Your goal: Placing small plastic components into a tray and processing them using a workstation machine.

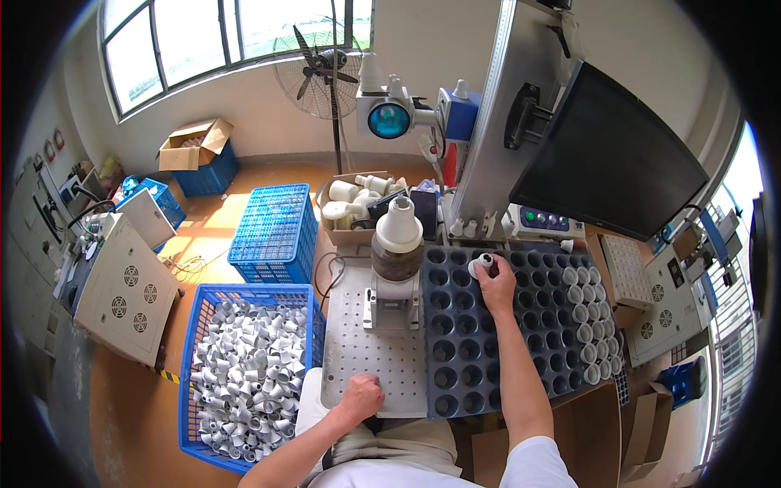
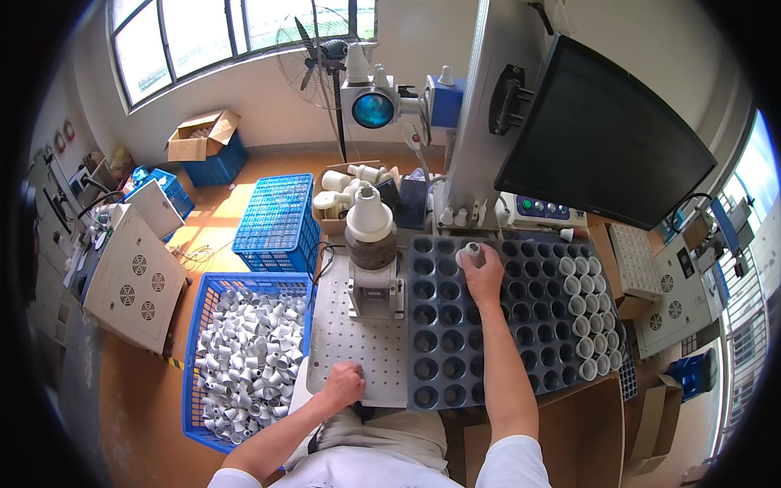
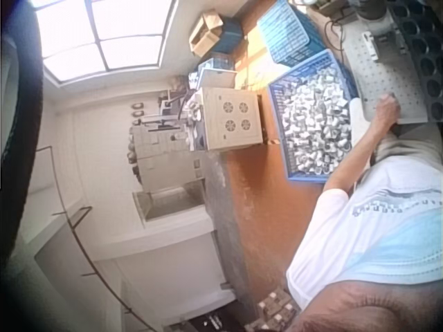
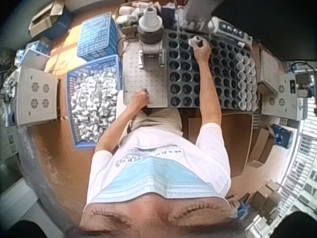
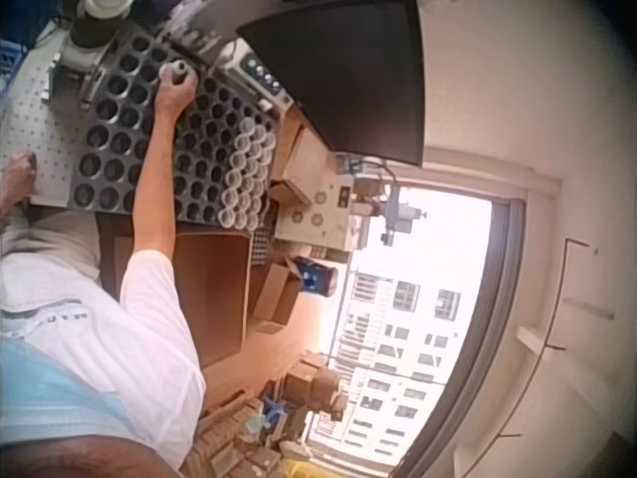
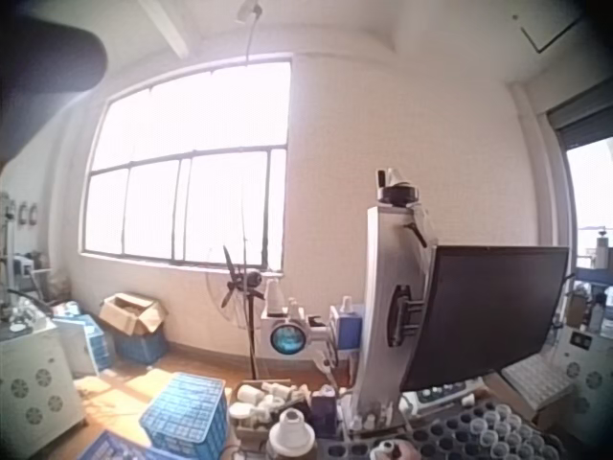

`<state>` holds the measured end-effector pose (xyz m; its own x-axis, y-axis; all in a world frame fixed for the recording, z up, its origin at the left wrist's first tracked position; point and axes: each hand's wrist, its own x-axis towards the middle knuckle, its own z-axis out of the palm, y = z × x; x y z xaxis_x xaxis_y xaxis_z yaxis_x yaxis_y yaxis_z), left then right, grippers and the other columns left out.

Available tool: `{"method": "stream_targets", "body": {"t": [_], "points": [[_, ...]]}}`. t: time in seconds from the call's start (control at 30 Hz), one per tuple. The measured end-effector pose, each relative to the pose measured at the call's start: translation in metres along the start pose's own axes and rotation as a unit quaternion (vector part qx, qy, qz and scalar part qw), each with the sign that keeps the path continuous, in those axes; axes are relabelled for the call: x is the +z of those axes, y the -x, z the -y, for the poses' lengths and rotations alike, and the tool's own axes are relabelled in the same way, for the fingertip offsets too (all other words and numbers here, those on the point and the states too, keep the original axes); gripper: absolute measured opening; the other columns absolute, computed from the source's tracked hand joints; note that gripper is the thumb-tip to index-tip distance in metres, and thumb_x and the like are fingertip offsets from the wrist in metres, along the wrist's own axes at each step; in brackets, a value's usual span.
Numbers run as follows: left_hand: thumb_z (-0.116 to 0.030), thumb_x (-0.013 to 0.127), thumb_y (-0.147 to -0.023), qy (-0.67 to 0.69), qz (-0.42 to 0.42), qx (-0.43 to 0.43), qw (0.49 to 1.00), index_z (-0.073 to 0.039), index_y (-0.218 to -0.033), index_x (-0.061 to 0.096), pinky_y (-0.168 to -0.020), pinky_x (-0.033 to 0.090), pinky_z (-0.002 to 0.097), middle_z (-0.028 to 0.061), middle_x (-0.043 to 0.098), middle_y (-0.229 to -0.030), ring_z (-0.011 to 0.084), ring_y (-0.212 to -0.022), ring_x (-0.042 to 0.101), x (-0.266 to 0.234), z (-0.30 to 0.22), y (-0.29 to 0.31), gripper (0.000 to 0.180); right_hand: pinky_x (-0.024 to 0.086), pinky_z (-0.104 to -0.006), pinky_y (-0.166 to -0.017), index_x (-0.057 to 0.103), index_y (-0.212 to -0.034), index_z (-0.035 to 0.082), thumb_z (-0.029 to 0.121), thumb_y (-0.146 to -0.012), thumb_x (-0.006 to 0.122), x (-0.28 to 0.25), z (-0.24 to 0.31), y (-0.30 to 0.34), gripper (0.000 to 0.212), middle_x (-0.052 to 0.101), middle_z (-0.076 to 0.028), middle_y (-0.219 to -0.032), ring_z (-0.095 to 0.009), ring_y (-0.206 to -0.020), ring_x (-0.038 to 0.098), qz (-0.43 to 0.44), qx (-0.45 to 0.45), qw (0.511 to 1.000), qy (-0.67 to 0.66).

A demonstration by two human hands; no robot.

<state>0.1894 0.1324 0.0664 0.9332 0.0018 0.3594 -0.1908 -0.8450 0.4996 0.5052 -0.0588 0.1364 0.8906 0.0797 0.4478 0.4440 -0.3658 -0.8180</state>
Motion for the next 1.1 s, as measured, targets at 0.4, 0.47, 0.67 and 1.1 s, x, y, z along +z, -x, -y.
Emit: {"method": "stream_targets", "body": {"t": [0.4, 0.47, 0.67, 1.1], "points": [[-0.008, 0.061, -0.062, -0.013, 0.001, 0.005, 1.0, -0.003, -0.051, 0.055, -0.066, 0.05, 0.0406, 0.0127, 0.058, -0.064, 0.0303, -0.066, 0.061, -0.001, -0.001, -0.001, 0.013, 0.049, -0.0339, -0.083, 0.062, -0.104, 0.0, 0.021, -0.076, 0.075, -0.001, 0.0, 0.0, 0.037, 0.066, -0.014, -0.099, -0.026, -0.092, 0.064, 0.005, 0.005, 1.0, -0.002], [-0.007, 0.061, -0.063, -0.012, 0.004, 0.001, 1.0, -0.003, -0.052, 0.055, -0.066, 0.05, 0.0409, 0.013, 0.058, -0.064, 0.0307, -0.066, 0.061, 0.0, -0.001, 0.0, 0.013, 0.049, -0.034, -0.083, 0.062, -0.104, 0.0, 0.021, -0.076, 0.075, -0.002, 0.0, 0.0, 0.037, 0.066, -0.014, -0.099, -0.026, -0.092, 0.064, 0.004, 0.003, 1.0, 0.001], [-0.007, 0.061, -0.063, -0.007, 0.001, -0.004, 1.0, -0.002, -0.053, 0.055, -0.067, 0.05, 0.0418, 0.0139, 0.058, -0.065, 0.0315, -0.066, 0.06, 0.0, -0.001, 0.0, 0.013, 0.049, -0.0339, -0.082, 0.062, -0.104, 0.0, 0.021, -0.076, 0.075, -0.002, 0.0, 0.001, 0.037, 0.066, -0.015, -0.099, -0.026, -0.091, 0.064, 0.006, 0.003, 1.0, -0.002], [0.003, 0.048, -0.065, 0.136, -0.047, -0.177, 0.974, -0.001, -0.056, 0.049, -0.057, 0.046, 0.0435, 0.0187, 0.052, -0.057, 0.0362, -0.059, 0.056, -0.009, 0.006, -0.014, 0.01, 0.048, -0.0311, -0.08, 0.063, -0.103, -0.001, 0.023, -0.078, 0.074, -0.005, -0.003, -0.004, 0.037, 0.067, -0.012, -0.093, -0.02, -0.087, 0.063, 0.002, 0.027, 0.999, -0.019]]}}
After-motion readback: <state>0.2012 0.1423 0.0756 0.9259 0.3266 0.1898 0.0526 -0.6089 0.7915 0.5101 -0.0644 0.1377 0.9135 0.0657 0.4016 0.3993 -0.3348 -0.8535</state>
